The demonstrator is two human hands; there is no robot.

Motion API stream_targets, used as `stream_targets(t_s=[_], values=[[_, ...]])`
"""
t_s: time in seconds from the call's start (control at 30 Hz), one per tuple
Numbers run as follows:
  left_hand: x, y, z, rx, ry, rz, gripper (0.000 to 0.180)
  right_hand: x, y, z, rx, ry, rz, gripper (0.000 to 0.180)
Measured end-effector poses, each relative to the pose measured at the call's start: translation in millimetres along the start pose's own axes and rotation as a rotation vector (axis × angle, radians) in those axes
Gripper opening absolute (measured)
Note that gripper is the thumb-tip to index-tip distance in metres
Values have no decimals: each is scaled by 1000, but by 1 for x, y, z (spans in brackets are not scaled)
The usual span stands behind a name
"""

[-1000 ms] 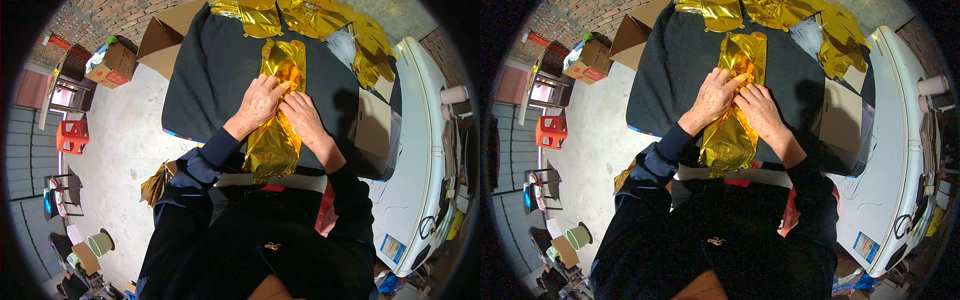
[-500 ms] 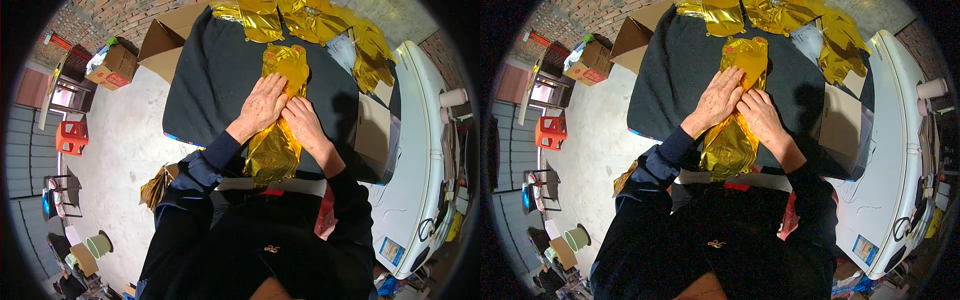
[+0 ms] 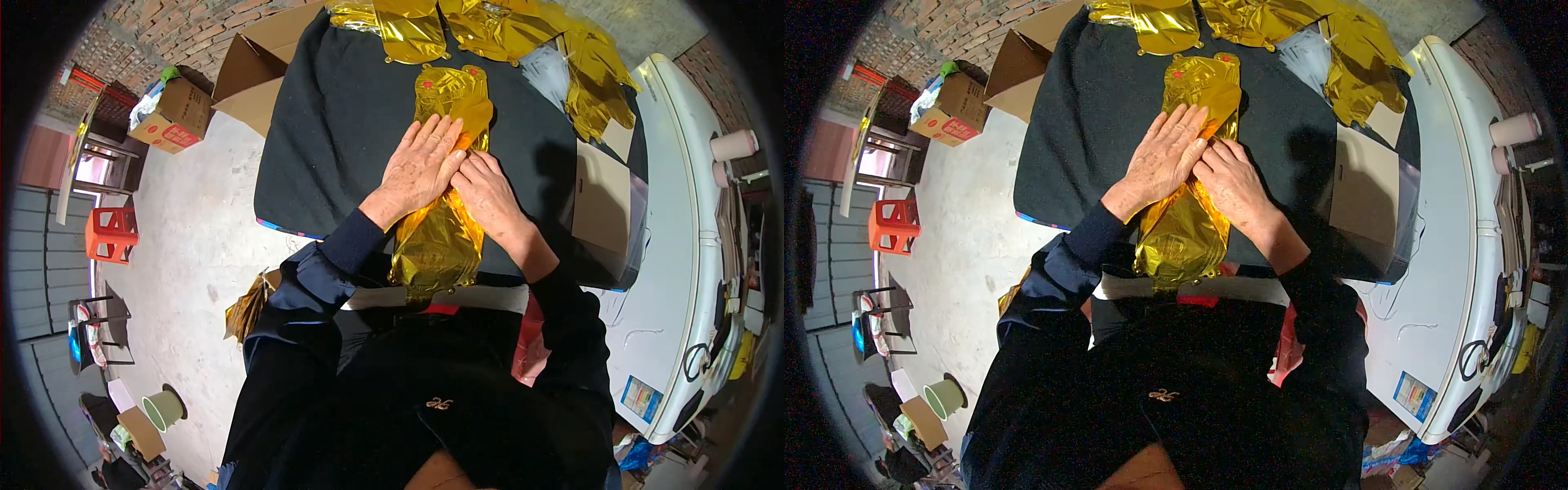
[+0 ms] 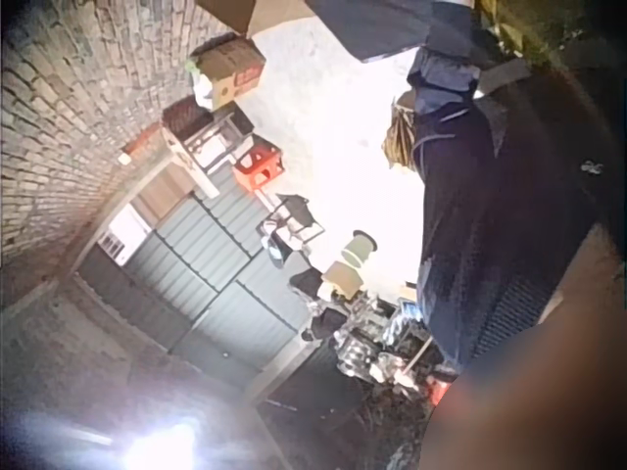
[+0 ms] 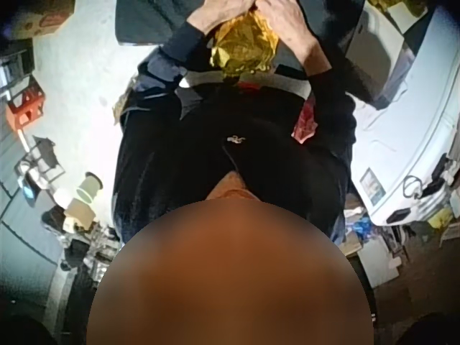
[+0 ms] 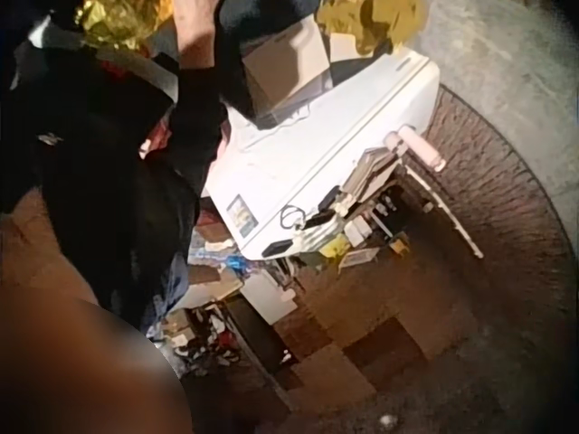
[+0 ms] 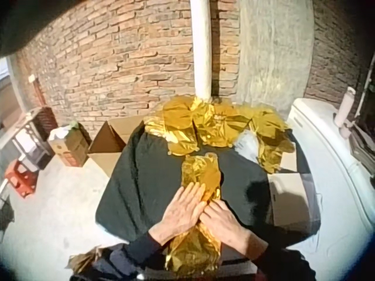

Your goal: Folding gold foil balloons and attaching them to cardboard packaging units.

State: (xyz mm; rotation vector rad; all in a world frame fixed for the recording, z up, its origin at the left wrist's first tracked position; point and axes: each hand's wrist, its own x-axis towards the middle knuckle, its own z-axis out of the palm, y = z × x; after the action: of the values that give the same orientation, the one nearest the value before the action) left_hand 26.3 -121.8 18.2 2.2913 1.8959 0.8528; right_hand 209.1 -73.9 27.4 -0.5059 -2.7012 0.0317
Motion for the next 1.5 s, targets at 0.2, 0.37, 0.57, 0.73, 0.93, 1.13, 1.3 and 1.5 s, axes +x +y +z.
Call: stream_targets(t_s=[0.2, 0.37, 0.57, 0.73, 0.93, 1.13, 1.3, 1.5], values=[[1, 1, -1, -18, -18, -5, 64, 0, -1, 2, -5, 77, -4, 25], [0, 0, -5, -91, -49, -43, 65, 3, -5, -5, -71, 119, -1, 24], [2, 1, -3, -46, -87, -41, 65, 0, -3, 0, -61, 127, 42, 21], [0, -1, -1, -45, -81, -50, 65, 1, -6, -3, 116, 153, 95, 18], [0, 0, -1, 0, -63, -29, 65, 9, 16, -10, 453, 325, 392, 18], [1, 0, 0, 57, -52, -8, 64, 53, 57, -22, 689, 195, 869, 48], [2, 3, -2, 58, -39, -4, 63, 67, 81, -16, 660, 97, 935, 54], [0, 2, -4, 36, 14, 16, 63, 57, 86, 0, 585, 123, 844, 44]])
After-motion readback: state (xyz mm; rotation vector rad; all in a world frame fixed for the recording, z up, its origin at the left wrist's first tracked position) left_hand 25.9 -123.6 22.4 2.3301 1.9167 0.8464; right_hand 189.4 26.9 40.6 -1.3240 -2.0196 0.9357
